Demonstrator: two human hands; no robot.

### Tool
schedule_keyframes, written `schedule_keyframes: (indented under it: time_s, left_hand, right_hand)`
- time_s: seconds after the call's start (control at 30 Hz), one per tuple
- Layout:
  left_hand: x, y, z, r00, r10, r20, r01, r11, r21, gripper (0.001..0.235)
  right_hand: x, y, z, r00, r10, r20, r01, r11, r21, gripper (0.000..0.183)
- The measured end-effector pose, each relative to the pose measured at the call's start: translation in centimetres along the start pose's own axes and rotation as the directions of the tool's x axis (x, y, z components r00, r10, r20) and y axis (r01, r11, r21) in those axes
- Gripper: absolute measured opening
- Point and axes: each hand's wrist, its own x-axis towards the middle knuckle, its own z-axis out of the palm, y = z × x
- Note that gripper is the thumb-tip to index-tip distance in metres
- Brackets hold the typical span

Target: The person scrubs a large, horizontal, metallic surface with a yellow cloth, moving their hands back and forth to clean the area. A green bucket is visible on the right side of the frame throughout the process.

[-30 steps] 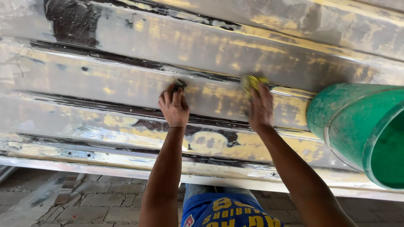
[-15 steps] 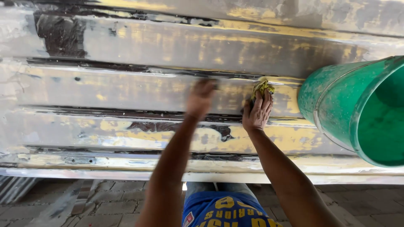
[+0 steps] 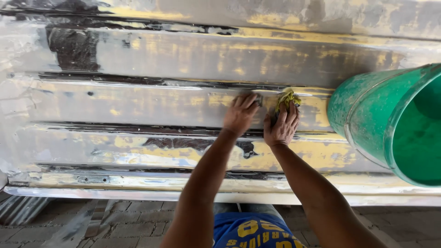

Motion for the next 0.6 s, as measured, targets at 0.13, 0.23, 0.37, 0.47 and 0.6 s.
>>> schedule_keyframes:
  time_s: [0.13, 0.23, 0.37, 0.47, 0.6]
  left_hand:
    - [-5.9, -9.3, -8.0, 0.946, -0.318, -0.065, 0.309, 0.943, -0.122, 0.025]
    - [-8.6, -11.9, -12.6, 0.854, -0.460, -0.244, 0.476, 0.879, 0.010, 0.019]
    - [-4.2, -6.3, -7.9, 0.835, -0.441, -0.328, 0.462, 0.887, -0.019, 0.028]
    - [-0.6, 0.6, -2.8, 0.942, -0.283, -0.179, 0.274, 0.959, -0.071, 0.028]
    - [0.5, 1.1, -4.3, 0.956, -0.282, 0.081, 0.294, 0.929, -0.225, 0.020]
  right_hand:
    - [0.1, 0.1, 0.3, 1.000, 0.009, 0.013, -0.009, 1.000, -0.010, 0.068]
    - [-0.2, 0.4, 0.4, 0.999, 0.019, 0.028, -0.019, 0.999, -0.026, 0.069]
    - [0.1, 0.4, 0.5, 1.000, 0.011, 0.007, -0.011, 1.000, -0.025, 0.068]
    - [-0.2, 0.2, 0.4, 1.000, 0.015, 0.021, -0.014, 1.000, -0.013, 0.069]
    - [-0.5, 0.5, 0.6, 0.999, 0.013, 0.044, -0.012, 1.000, -0.017, 0.068]
